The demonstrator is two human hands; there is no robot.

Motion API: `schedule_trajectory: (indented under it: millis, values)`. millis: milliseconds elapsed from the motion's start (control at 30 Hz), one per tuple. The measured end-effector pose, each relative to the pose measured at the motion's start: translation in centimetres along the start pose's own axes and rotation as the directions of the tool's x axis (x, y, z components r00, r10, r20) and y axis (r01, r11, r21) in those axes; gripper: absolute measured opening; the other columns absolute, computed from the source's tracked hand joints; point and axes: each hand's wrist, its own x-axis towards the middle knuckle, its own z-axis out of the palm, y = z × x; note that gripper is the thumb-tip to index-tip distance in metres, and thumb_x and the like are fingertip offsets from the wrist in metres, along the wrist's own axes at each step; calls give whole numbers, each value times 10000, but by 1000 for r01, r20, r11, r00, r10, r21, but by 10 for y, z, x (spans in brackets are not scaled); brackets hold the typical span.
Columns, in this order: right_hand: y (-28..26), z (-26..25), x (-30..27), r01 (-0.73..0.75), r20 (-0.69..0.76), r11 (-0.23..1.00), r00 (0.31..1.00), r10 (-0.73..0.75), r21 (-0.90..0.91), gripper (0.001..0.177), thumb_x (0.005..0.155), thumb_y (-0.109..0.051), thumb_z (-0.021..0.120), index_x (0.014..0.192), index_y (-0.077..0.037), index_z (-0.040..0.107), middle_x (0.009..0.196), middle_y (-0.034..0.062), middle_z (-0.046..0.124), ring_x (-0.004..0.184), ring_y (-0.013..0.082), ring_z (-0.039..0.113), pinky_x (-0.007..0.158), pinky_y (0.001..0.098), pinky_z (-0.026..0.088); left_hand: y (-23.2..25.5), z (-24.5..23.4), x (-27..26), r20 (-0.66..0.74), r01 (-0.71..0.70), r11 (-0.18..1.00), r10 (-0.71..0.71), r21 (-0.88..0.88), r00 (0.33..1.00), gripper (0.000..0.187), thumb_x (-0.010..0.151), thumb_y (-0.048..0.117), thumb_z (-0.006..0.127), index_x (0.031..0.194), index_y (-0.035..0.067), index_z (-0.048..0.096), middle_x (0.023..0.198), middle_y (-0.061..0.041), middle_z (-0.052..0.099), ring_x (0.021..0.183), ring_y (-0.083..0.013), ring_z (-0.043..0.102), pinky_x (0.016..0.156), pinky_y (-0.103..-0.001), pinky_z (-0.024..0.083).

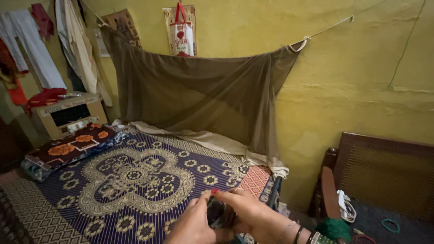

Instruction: The person handles a bundle of multicolored wires and a small electronic component. They examine a black cable with a three-pronged plug and a separate connector, and then pick up a small maroon-colored case.

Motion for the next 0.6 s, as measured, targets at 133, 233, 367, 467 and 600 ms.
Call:
schedule_trajectory:
  millis: [133,233,367,467,600]
  values:
    - [7,-6,0,-46,92,999,995,47,-6,535,924,-499,599,1211,-55,683,1049,127,744,901,257,713,808,434,612,-8,9,3,-29,25,999,-26,-26,999,1033,598,343,919,1494,171,433,1357,-90,617,1305,-227,610,1134,-341,451]
    - [12,-9,4,-101,70,994,993,98,43,582,928,-523,607,1231,-30,659,1092,188,725,914,282,695,873,450,587,-24,17,12,-13,14,982,-16,-191,1000,916,575,238,886,1416,154,530,1274,-74,680,1213,-209,669,1083,-334,481]
    - [22,-11,13,-146,66,981,988,139,125,750,905,-570,603,1364,22,552,1287,264,664,1030,363,725,937,475,593,-62,36,35,70,-42,807,102,-589,992,884,532,110,804,1369,63,522,1121,-114,741,1083,-223,744,999,-352,562]
    - [31,-14,23,-200,36,963,980,197,181,808,889,-553,614,1483,-64,368,1438,349,531,1146,423,692,991,504,580,-95,50,53,131,19,805,73,-594,989,892,605,100,865,1387,60,437,1101,-85,732,1081,-198,712,1006,-324,528]
    - [53,-13,43,-247,64,951,969,239,185,843,879,-570,614,1528,-101,349,1480,363,503,1188,437,673,1000,502,567,-126,92,72,76,-2,725,74,-689,994,773,623,60,931,1271,39,509,1074,-56,722,1021,-159,678,944,-303,545]
